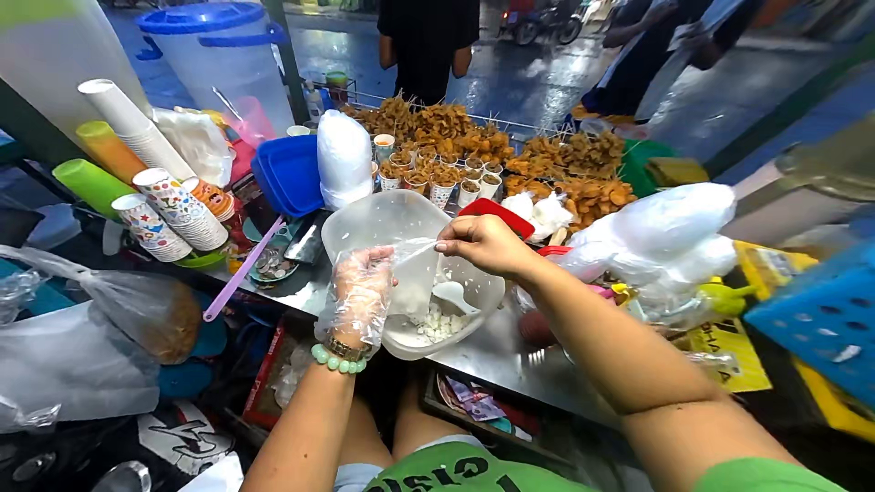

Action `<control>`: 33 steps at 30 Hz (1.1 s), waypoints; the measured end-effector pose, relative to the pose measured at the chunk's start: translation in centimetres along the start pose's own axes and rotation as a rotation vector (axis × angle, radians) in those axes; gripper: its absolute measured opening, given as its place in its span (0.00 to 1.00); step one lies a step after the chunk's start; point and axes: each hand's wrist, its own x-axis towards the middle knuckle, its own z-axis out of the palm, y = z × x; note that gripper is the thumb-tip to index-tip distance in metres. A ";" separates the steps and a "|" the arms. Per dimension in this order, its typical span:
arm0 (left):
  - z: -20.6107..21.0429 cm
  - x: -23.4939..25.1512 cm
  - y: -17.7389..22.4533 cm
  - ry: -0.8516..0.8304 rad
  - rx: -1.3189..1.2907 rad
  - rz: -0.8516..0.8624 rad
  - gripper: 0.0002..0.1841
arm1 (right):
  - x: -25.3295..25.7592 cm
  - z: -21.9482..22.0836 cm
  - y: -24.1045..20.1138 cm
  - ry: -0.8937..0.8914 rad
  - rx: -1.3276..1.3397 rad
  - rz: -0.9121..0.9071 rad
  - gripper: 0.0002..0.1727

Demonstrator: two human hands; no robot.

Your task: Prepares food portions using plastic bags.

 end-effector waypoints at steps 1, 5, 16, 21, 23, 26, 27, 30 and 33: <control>0.1 -0.1 0.1 -0.009 -0.006 0.028 0.10 | -0.1 0.5 -0.1 0.002 0.092 0.015 0.07; 0.3 -0.8 0.8 -0.118 -0.175 0.138 0.09 | -0.1 4.5 -0.9 -0.091 0.122 -0.001 0.15; 1.3 -3.0 -5.0 -0.210 0.102 0.228 0.35 | -0.6 3.9 -5.7 0.164 0.252 -0.110 0.05; 3.4 -2.6 -5.1 -0.142 0.228 0.308 0.17 | -1.5 1.9 -5.4 0.376 0.496 -0.122 0.03; 3.2 -2.9 -4.7 -0.067 0.320 0.364 0.14 | -1.8 2.0 -4.2 0.399 0.709 -0.016 0.07; 3.2 -3.1 -5.0 -0.063 0.345 0.347 0.15 | -2.3 3.5 -2.4 0.244 0.820 0.165 0.23; 3.4 -3.0 -5.7 -0.058 0.311 0.378 0.15 | -2.3 4.3 -2.4 0.152 0.773 0.231 0.32; 3.5 -2.4 -6.2 -0.143 0.176 0.305 0.18 | -2.1 6.3 -2.9 0.049 0.680 0.340 0.19; 2.2 -1.1 -6.1 -0.215 0.099 0.307 0.13 | -1.6 5.8 -2.0 0.288 0.842 0.383 0.06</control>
